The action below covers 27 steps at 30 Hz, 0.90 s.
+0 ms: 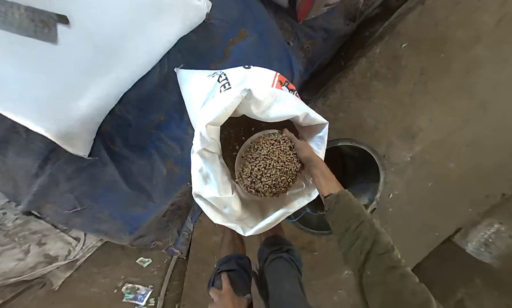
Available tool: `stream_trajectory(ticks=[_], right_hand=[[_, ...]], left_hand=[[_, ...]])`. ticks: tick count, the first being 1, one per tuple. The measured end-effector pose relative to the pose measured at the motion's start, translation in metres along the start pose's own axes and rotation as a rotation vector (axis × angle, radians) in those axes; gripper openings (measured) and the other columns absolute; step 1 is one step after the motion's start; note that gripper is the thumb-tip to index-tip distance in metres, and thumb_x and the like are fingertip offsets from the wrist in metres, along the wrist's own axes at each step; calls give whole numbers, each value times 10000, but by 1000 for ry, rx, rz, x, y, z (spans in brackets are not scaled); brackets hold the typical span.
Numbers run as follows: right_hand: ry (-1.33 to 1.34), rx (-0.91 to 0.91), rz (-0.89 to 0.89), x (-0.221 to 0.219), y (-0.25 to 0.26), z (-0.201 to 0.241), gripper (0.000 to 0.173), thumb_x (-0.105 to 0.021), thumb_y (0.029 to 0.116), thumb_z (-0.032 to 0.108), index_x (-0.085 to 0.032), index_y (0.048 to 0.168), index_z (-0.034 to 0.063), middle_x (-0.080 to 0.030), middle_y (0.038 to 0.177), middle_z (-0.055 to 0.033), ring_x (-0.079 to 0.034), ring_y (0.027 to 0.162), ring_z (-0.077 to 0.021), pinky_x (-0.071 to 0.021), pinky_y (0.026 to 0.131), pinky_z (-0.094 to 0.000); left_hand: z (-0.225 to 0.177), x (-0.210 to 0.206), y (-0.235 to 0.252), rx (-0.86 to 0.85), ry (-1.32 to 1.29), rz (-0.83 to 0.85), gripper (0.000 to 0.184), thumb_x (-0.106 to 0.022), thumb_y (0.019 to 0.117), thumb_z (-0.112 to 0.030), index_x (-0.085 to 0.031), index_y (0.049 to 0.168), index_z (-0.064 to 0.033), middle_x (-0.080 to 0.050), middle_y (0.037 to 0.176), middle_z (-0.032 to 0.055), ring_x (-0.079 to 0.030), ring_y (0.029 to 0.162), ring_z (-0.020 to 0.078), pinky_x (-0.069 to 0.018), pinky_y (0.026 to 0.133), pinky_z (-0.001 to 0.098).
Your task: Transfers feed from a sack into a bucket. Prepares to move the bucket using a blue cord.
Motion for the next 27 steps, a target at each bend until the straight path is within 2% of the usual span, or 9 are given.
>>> stream_trajectory(ticks=[2, 4, 11, 15, 17, 20, 23, 25, 27], right_hand=[[92, 26, 48, 8, -15, -2, 664, -348, 1025, 676, -656, 1208, 117, -717, 971, -81, -699, 852, -170, -600, 757, -400], [190, 30, 62, 24, -37, -6, 646, -305, 1053, 636, -670, 1145, 111, -716, 900, -66, -700, 788, -155, -604, 704, -369], [227, -19, -256, 145, -150, -52, 525, -327, 1086, 500, -678, 1093, 110, -726, 876, -17, -707, 784, -115, -615, 701, -336], [-105, -1, -489, 222, -207, -93, 484, -390, 1093, 447, -676, 1135, 58, -702, 923, -28, -690, 812, -83, -603, 749, -329], [-363, 22, -544, 239, -230, -104, 456, -471, 1074, 419, -666, 1294, 71, -718, 1093, -113, -691, 972, -161, -561, 898, -419], [-625, -54, -662, 230, -243, -122, 522, -561, 1052, 358, -494, 1490, 82, -661, 1230, -272, -671, 1070, -428, -508, 921, -634], [-772, -93, -800, 214, -236, -149, 634, -561, 996, 90, -305, 1567, -11, -491, 1457, -319, -563, 1281, -473, -482, 1056, -582], [-842, -77, -881, 204, -231, -166, 766, -646, 927, 12, -261, 1589, -21, -455, 1433, -369, -514, 1297, -530, -476, 1068, -579], [-902, -26, -947, 197, -234, -179, 787, -665, 884, -38, -302, 1582, -14, -450, 1401, -399, -486, 1285, -582, -476, 1047, -608]], left_hand=[[-1, -5, 7, -18, -15, -45, 1155, -932, 628, -492, -353, 1587, -211, -365, 1528, 348, -487, 1291, 541, -455, 990, 663], [-6, 4, 4, -14, 82, 24, 1153, -892, 674, -539, -296, 1610, -224, -345, 1553, 327, -460, 1332, 525, -434, 1013, 673], [4, 2, 16, -19, 153, -87, 1163, -907, 621, -583, -349, 1586, -250, -354, 1538, 336, -490, 1293, 530, -477, 984, 635], [16, -6, 33, -49, 130, -74, 1210, -903, 597, -608, -308, 1600, -285, -346, 1543, 335, -490, 1278, 546, -466, 962, 678], [19, -9, 38, -59, 136, -85, 1214, -903, 588, -620, -318, 1595, -277, -349, 1536, 345, -494, 1274, 550, -474, 958, 676], [12, 5, 27, -37, 162, -86, 1182, -907, 595, -624, -361, 1578, -261, -371, 1520, 343, -525, 1254, 525, -493, 956, 638], [10, 11, 21, -23, 162, -61, 1190, -896, 601, -633, -342, 1584, -255, -384, 1516, 341, -533, 1246, 525, -481, 963, 652], [10, 17, 17, -26, 123, -44, 1191, -887, 626, -638, -319, 1597, -248, -377, 1524, 344, -509, 1272, 541, -452, 992, 676], [9, 30, 5, -47, 26, -41, 1144, -857, 703, -626, -298, 1610, -209, -362, 1538, 352, -450, 1336, 556, -398, 1050, 694]])
Point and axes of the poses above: each hand's wrist, its own y-axis towards the middle knuckle, its own x-axis out of the back of the hand, z = x × y, the point moved 7 cm from there along y, towards the middle knuckle
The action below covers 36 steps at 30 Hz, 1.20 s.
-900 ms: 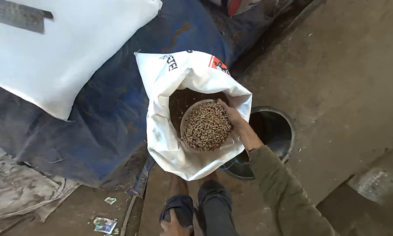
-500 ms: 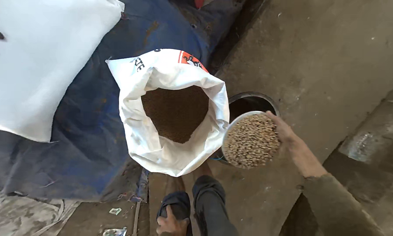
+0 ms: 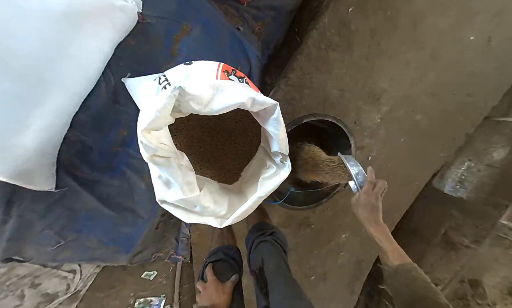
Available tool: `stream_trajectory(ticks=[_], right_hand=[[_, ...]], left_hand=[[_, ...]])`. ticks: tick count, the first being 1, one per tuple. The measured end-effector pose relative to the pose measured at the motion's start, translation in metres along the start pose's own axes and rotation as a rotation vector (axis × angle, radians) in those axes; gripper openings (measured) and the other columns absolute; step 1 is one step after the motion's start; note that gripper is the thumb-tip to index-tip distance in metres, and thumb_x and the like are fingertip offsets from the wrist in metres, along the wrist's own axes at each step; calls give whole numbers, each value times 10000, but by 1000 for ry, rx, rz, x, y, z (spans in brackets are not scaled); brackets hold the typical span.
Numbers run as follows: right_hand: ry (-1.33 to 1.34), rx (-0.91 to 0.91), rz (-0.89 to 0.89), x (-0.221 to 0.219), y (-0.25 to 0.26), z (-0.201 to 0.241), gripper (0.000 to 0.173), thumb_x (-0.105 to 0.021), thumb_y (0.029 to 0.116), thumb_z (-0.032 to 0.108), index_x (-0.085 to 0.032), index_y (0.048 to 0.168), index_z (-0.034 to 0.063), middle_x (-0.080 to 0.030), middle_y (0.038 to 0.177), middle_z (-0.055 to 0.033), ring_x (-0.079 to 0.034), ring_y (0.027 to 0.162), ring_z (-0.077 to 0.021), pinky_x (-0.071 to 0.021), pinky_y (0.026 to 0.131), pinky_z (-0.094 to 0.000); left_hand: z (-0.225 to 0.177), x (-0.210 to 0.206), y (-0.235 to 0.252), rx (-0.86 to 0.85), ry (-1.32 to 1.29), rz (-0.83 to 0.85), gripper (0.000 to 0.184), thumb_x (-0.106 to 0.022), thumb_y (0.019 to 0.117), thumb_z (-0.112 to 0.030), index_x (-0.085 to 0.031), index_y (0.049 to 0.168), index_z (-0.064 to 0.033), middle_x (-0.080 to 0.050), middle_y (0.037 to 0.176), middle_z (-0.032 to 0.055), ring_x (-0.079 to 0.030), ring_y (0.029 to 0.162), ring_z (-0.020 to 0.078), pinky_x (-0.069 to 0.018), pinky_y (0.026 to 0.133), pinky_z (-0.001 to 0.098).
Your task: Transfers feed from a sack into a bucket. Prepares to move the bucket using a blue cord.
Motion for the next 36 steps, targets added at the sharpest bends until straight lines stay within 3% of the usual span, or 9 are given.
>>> stream_trajectory(ticks=[5, 10, 16, 18, 22, 25, 29, 32, 36], right_hand=[[103, 339, -363, 49, -29, 11, 685, -635, 735, -74, -473, 1397, -150, -494, 1265, -444, -561, 1115, -579, -511, 962, -576], [315, 837, -377, 105, -37, 142, 476, -552, 932, 104, -449, 1378, -30, -559, 1276, -286, -555, 1224, -302, -415, 1093, -301], [255, 1159, 25, -5, 10, 371, 449, -636, 905, -34, -637, 1351, 24, -694, 1152, -237, -675, 1080, -429, -547, 916, -585], [125, 1088, 91, -47, 40, 405, 378, -646, 930, 18, -652, 1308, 41, -677, 1159, -262, -660, 1078, -470, -545, 850, -624], [105, 714, 634, -88, 75, 424, 463, -433, 1109, 216, -430, 1549, 71, -415, 1605, -151, -377, 1497, -282, -305, 1233, -448], [-7, 800, 418, -151, 101, 475, 438, -512, 1066, 338, -628, 1340, 16, -614, 1368, -249, -566, 1312, -397, -418, 1099, -597], [5, 952, 383, -206, 124, 478, 456, -447, 1087, 301, -598, 1369, -24, -593, 1386, -274, -536, 1341, -414, -391, 1133, -590], [-57, 766, 717, -150, 93, 482, 502, -430, 1110, 356, -469, 1499, 42, -498, 1524, -201, -450, 1441, -332, -341, 1191, -535], [188, 686, 755, -137, 81, 474, 421, -607, 1044, 310, -621, 1357, 28, -612, 1379, -225, -560, 1316, -361, -398, 1133, -541]], left_hand=[[-15, 58, -12, -287, -789, -325, 861, -655, 971, -439, -250, 1572, 25, -603, 1295, 318, -626, 1159, 440, -503, 979, 608], [-90, 120, -26, -387, -1338, -176, 1091, -671, 864, -483, -5, 1621, -65, -490, 1432, 252, -584, 1214, 304, -545, 936, 512], [-146, 129, -15, -231, -1548, -85, 1028, -809, 851, -242, -133, 1605, -61, -506, 1461, 220, -604, 1253, 257, -548, 1015, 441], [-149, 128, -14, -143, -1536, -141, 692, -700, 926, -106, -346, 1506, 25, -597, 1311, 227, -650, 1129, 243, -558, 956, 420], [-150, 128, -11, -59, -1624, -209, 338, -490, 975, -11, -508, 1304, 67, -638, 1039, 123, -658, 876, 91, -575, 776, 283], [-153, 131, -12, -41, -1884, -137, 323, -437, 920, 72, -497, 1230, 7, -644, 968, 43, -673, 829, 65, -599, 728, 277], [-160, 147, -14, -59, -1986, 1, 281, -393, 874, 98, -523, 1065, -62, -695, 798, -29, -701, 688, 57, -615, 615, 262], [-163, 149, -17, -96, -2001, 62, 296, -370, 872, 117, -550, 994, -84, -705, 744, -53, -693, 643, 33, -603, 575, 228], [-165, 147, -17, -154, -2017, 105, 346, -394, 778, 149, -565, 968, -85, -714, 776, -40, -700, 690, 40, -611, 630, 243]])
Point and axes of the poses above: each hand's wrist, its own y-axis towards the middle knuckle, its own x-axis out of the back of the hand, z = x × y, the point moved 7 cm from there along y, towards the middle knuckle
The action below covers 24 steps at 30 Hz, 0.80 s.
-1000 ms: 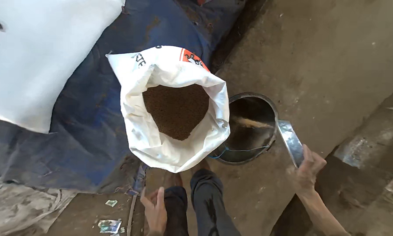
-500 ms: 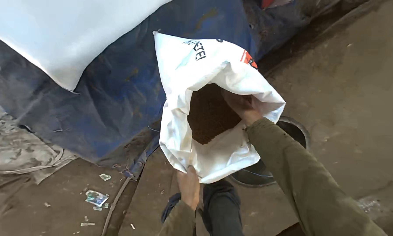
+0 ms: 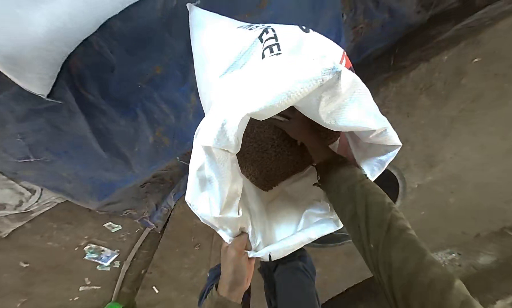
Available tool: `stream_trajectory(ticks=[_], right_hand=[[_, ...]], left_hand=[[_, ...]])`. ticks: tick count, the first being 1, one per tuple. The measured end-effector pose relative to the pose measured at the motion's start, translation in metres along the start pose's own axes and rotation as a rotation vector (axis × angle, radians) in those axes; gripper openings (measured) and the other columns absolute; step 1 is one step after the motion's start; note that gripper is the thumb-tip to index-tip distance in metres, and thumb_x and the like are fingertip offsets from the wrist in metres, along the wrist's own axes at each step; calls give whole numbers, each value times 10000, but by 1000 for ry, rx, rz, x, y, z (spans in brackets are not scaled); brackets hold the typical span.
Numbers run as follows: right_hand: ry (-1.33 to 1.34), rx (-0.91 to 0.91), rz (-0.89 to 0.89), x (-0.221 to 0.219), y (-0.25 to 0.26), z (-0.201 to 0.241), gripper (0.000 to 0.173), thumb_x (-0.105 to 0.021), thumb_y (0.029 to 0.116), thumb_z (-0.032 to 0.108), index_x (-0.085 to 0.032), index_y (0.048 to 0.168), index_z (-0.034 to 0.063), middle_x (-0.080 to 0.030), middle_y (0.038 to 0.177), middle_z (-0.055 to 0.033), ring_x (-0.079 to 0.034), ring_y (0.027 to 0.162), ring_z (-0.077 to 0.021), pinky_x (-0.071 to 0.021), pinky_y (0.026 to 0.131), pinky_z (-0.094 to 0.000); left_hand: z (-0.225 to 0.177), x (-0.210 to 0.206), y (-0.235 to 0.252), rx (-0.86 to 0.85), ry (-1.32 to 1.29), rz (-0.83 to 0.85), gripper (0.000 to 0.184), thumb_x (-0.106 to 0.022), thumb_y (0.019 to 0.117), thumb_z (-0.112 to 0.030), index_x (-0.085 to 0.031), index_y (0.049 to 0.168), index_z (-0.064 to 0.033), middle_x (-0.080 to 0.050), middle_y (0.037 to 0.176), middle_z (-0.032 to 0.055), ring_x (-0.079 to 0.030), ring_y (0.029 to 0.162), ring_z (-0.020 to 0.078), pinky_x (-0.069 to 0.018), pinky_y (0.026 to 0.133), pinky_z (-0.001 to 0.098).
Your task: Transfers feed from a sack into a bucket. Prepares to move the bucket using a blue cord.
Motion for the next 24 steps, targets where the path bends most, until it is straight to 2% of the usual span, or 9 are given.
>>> stream_trajectory(ticks=[4, 6, 10, 14, 17, 19, 21, 23, 24], right_hand=[[183, 58, 37, -50, 27, -93, 465, -640, 987, 497, -694, 1281, 141, -701, 1218, -157, -676, 1086, -303, -547, 926, -548], [290, -90, 142, -54, 11, -105, 548, -626, 979, 539, -637, 1336, 123, -666, 1251, -171, -651, 1075, -305, -544, 888, -524], [269, -112, 237, -57, -6, -85, 592, -482, 1053, 538, -575, 1436, 96, -589, 1430, -191, -563, 1308, -365, -442, 1078, -594], [253, -67, 154, -31, -26, -76, 480, -474, 1089, 402, -570, 1423, 70, -594, 1393, -226, -570, 1267, -392, -454, 1028, -603], [225, 7, -16, -7, -39, -73, 443, -502, 1082, 377, -611, 1397, 84, -621, 1381, -196, -578, 1285, -356, -439, 1075, -587], [197, 60, -90, 3, -48, -72, 428, -484, 1092, 341, -612, 1394, 67, -604, 1409, -200, -550, 1330, -356, -405, 1117, -589], [178, 90, -159, 12, -53, -71, 410, -492, 1089, 331, -653, 1342, 52, -627, 1377, -200, -561, 1320, -347, -402, 1125, -581], [276, 35, -173, 20, -62, -68, 425, -517, 1076, 372, -660, 1339, 71, -632, 1385, -164, -554, 1336, -289, -402, 1145, -521], [357, -18, -159, 19, -68, -72, 462, -522, 1063, 435, -639, 1369, 110, -619, 1410, -126, -541, 1350, -247, -410, 1149, -495]], left_hand=[[-2, -1, -4, 7, 103, -28, 351, -416, 756, 162, -557, 936, -104, -688, 727, -82, -667, 637, -7, -586, 594, 191], [-5, 3, -5, -20, 150, -42, 336, -419, 784, 152, -566, 934, -110, -684, 728, -99, -660, 644, -22, -581, 609, 179], [-6, 9, -8, 3, 209, -60, 310, -408, 823, 150, -549, 923, -107, -657, 686, -107, -636, 597, -31, -566, 575, 166], [10, 18, -9, 25, 327, 4, 334, -516, 799, 94, -524, 1112, -22, -661, 827, -42, -661, 725, 2, -581, 679, 202], [15, 34, -11, -28, 305, 100, 750, -667, 833, -182, -298, 1447, 42, -627, 1161, 51, -663, 980, 19, -577, 851, 218], [25, 61, -6, -173, 387, 182, 1166, -734, 785, -610, -128, 1522, 59, -522, 1353, 73, -574, 1174, -3, -515, 977, 204], [37, 104, -13, -239, 707, 123, 1172, -597, 832, -772, -235, 1530, 98, -471, 1473, 222, -499, 1342, 198, -453, 1098, 363], [50, 142, -34, -113, 1196, 70, 1047, -698, 854, -621, -340, 1521, 102, -387, 1513, 371, -395, 1415, 482, -353, 1153, 604], [61, 159, -41, -19, 1449, 68, 1111, -766, 778, -664, -371, 1535, 47, -363, 1539, 360, -389, 1410, 522, -366, 1126, 655]])
Point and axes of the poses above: each hand's wrist, its own y-axis towards the middle knuckle, its own x-axis out of the back of the hand, z = x × y, the point moved 7 cm from there along y, towards the middle knuckle
